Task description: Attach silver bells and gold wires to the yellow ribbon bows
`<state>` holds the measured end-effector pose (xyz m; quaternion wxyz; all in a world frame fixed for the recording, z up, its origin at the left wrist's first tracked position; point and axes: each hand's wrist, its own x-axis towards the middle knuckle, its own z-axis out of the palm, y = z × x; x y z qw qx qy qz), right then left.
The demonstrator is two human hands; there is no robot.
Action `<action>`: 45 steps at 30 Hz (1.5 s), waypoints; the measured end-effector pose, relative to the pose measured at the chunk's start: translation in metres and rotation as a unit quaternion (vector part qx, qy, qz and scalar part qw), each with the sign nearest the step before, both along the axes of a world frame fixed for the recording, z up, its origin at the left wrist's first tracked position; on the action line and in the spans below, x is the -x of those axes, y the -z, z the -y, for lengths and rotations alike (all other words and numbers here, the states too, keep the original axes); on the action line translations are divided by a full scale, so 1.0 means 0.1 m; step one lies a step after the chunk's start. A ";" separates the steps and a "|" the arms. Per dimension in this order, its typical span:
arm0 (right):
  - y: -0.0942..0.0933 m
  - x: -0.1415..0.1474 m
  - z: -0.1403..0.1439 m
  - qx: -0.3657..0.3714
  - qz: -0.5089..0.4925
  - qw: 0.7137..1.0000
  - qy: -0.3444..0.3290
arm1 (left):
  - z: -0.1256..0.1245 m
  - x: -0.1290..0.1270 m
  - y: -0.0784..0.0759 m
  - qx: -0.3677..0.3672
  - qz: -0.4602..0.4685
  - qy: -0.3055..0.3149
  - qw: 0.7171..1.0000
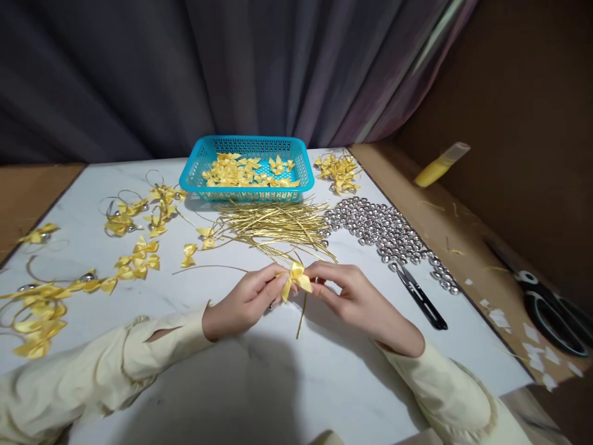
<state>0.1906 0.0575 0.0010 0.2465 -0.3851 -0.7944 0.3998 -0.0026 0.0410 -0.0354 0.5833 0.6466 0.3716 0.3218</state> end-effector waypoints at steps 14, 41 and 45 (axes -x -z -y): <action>0.16 0.11 0.14 -0.075 -0.035 0.993 0.080 | -0.01 0.01 -0.07 -0.078 -0.073 0.022 0.994; 0.22 0.07 0.15 -0.450 0.091 0.883 0.093 | -0.11 0.07 -0.23 -0.230 -0.224 0.014 0.947; 0.19 0.06 0.14 -0.461 0.106 0.878 0.073 | -0.19 0.10 -0.33 -0.191 -0.217 0.078 0.954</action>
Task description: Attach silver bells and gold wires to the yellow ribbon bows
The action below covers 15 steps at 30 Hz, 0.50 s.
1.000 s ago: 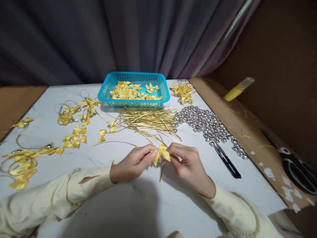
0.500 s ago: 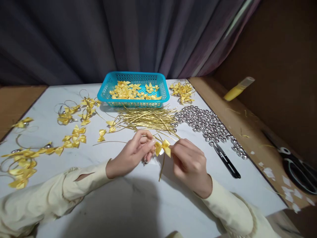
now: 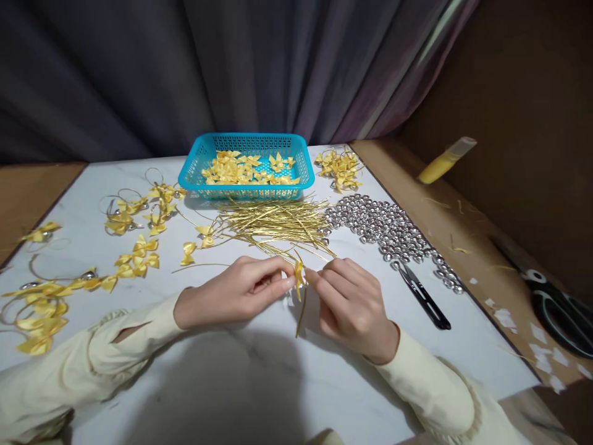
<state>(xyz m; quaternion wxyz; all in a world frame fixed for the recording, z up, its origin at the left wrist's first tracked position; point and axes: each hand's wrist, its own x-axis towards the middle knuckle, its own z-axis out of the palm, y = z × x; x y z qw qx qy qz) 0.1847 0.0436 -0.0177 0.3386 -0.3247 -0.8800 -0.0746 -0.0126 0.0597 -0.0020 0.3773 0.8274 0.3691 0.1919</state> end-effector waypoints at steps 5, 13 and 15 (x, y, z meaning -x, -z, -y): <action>-0.03 -0.02 -0.02 -0.003 0.020 1.000 0.004 | -0.06 0.04 -0.11 -0.004 -0.022 0.058 0.998; -0.01 -0.04 -0.01 0.001 0.042 0.999 -0.007 | -0.04 0.06 -0.14 -0.116 -0.030 0.039 0.992; 0.00 -0.03 -0.01 0.002 0.040 0.999 -0.011 | -0.04 0.05 -0.14 -0.135 -0.028 0.038 0.990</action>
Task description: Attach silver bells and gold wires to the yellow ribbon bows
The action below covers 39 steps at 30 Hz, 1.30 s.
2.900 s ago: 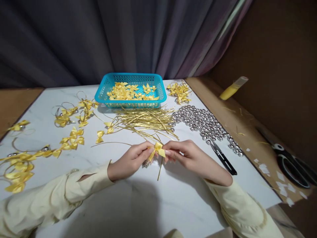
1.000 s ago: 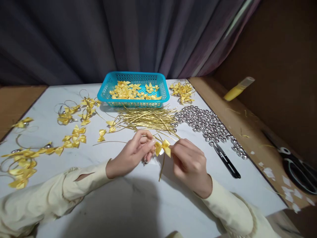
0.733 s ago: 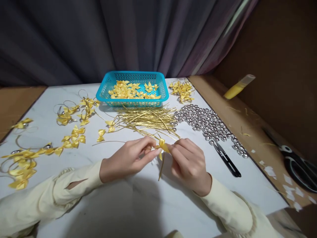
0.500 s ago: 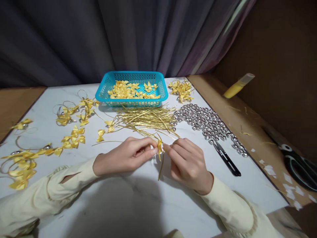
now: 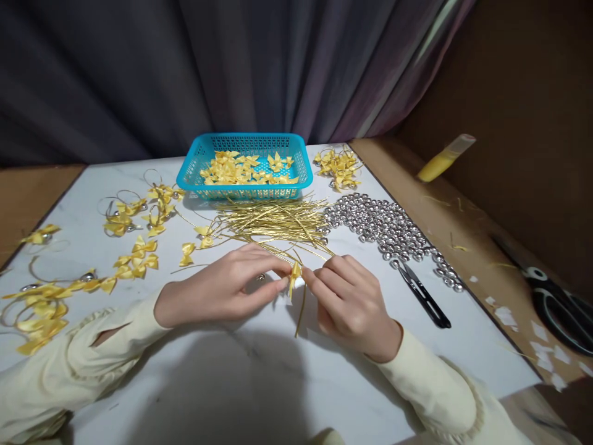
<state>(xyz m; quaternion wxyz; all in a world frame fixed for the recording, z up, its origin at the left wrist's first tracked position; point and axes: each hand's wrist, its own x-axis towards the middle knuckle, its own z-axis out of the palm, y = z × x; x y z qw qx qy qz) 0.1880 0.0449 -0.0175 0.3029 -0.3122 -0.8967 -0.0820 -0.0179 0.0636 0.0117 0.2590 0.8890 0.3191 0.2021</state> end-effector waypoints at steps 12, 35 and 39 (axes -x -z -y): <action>-0.01 0.00 -0.01 0.023 -0.041 0.999 -0.022 | -0.01 0.00 0.02 -0.052 -0.008 -0.009 0.999; -0.13 0.03 0.06 0.306 -0.219 0.925 -0.044 | 0.05 -0.04 0.04 -0.033 0.035 -0.019 0.999; -0.15 0.03 0.05 0.344 -0.207 0.915 -0.036 | 0.03 -0.03 0.03 -0.010 0.020 -0.012 1.000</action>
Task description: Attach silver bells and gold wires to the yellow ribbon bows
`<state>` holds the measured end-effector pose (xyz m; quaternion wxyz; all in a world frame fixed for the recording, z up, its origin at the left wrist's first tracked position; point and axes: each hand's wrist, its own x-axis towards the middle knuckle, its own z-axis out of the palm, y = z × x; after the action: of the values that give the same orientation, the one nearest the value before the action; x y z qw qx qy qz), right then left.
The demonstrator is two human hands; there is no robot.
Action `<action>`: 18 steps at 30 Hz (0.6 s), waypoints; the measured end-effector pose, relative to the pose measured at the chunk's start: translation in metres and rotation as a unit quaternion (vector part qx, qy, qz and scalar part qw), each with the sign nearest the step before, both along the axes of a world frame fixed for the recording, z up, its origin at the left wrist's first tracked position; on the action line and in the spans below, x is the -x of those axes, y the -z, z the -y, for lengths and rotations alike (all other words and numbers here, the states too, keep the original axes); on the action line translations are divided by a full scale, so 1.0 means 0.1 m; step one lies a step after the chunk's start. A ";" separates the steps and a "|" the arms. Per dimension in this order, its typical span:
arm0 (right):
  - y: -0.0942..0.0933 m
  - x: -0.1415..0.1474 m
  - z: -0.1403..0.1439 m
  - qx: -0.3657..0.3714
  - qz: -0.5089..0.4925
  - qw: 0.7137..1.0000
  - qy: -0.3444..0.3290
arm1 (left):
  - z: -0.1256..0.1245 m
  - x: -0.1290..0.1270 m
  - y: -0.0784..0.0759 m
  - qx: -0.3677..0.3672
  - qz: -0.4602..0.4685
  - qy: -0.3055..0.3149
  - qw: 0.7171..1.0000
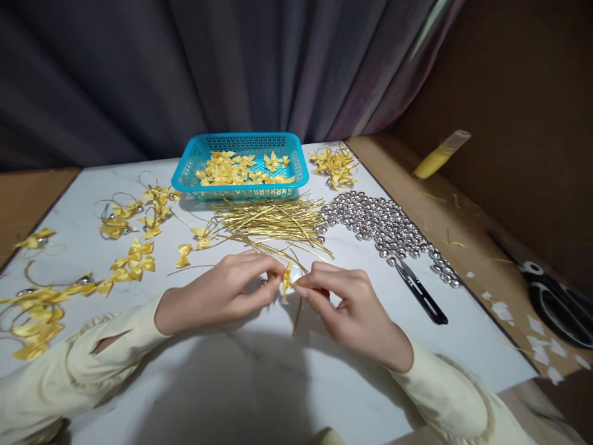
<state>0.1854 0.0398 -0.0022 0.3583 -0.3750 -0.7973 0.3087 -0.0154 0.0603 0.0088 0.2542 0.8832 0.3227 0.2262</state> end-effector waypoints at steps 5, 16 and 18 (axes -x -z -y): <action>0.00 0.01 -0.01 0.023 0.011 1.000 0.010 | -0.01 0.00 -0.01 -0.045 -0.031 0.005 0.998; 0.02 0.01 -0.04 0.052 0.027 0.998 -0.008 | 0.06 -0.02 0.00 -0.068 -0.080 0.008 0.994; 0.01 -0.02 -0.08 0.083 0.048 0.995 -0.020 | 0.05 -0.01 0.01 -0.044 -0.075 -0.001 0.996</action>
<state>0.1875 0.0478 -0.0028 0.2810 -0.4022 -0.7926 0.3620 -0.0139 0.0556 0.0081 0.1896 0.9077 0.3316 0.1738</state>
